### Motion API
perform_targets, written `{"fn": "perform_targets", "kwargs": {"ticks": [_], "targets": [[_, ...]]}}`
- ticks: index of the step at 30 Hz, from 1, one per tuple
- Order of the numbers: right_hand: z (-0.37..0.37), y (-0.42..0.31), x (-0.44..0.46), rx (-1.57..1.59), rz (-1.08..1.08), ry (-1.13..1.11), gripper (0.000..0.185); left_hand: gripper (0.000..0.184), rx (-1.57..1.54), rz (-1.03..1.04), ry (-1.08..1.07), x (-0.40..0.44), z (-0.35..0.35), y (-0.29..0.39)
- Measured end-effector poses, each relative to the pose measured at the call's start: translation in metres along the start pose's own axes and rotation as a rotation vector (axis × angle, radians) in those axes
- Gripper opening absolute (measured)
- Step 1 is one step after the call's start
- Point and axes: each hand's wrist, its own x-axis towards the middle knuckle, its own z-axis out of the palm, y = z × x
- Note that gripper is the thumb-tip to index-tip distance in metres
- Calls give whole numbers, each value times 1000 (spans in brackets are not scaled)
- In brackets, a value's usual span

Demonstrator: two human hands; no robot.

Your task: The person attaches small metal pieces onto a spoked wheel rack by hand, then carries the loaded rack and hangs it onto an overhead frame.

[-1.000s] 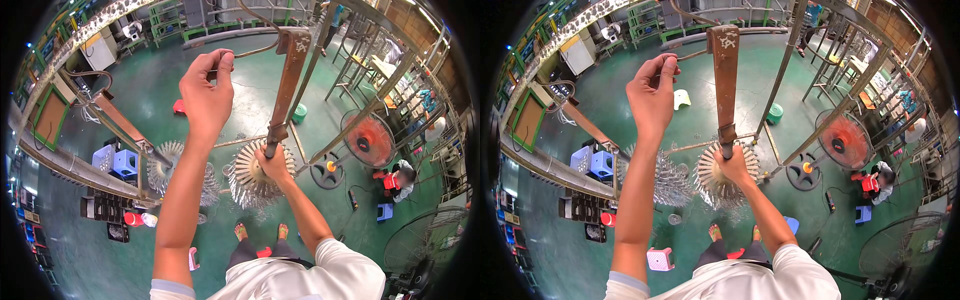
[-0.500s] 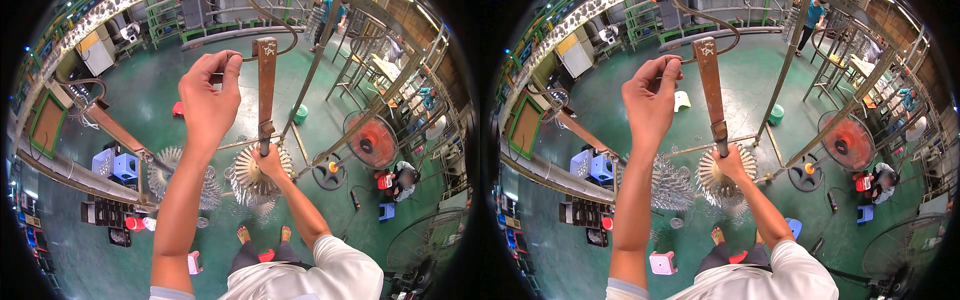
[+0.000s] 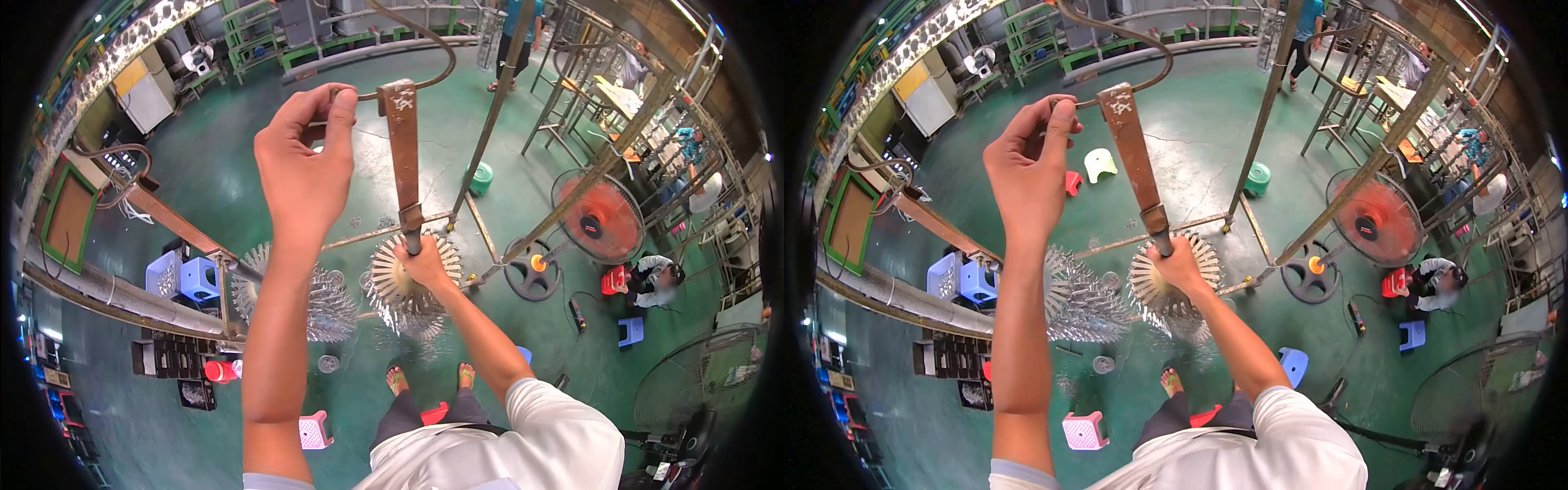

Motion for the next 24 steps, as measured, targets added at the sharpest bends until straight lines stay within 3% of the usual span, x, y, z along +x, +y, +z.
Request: {"fn": "perform_targets", "kwargs": {"ticks": [9, 10, 15, 16, 19, 21, 24], "targets": [[3, 8, 22, -49, -24, -75, 33, 27, 45, -217, 25, -31, -17, 4], [-1, 10, 25, -91, 49, -141, 31, 27, 92, -249, 21, -50, -25, 2], [-53, -26, -11, -395, -302, -76, 39, 29, 345, -658, -217, -260, -87, -39], [-67, -29, -27, -447, -373, -30, 37, 32, 342, -847, -278, -310, -103, -44], [-120, -29, -94, -436, -137, -335, 35, 38, 493, -1112, -321, -458, -134, -16], [-160, -22, -144, -552, 100, -739, 35, 41, 502, -1335, -297, -523, -138, 28], [-217, -10, -220, -732, 431, -1302, 36, 42, 572, -1463, -236, -566, -126, 103]]}}
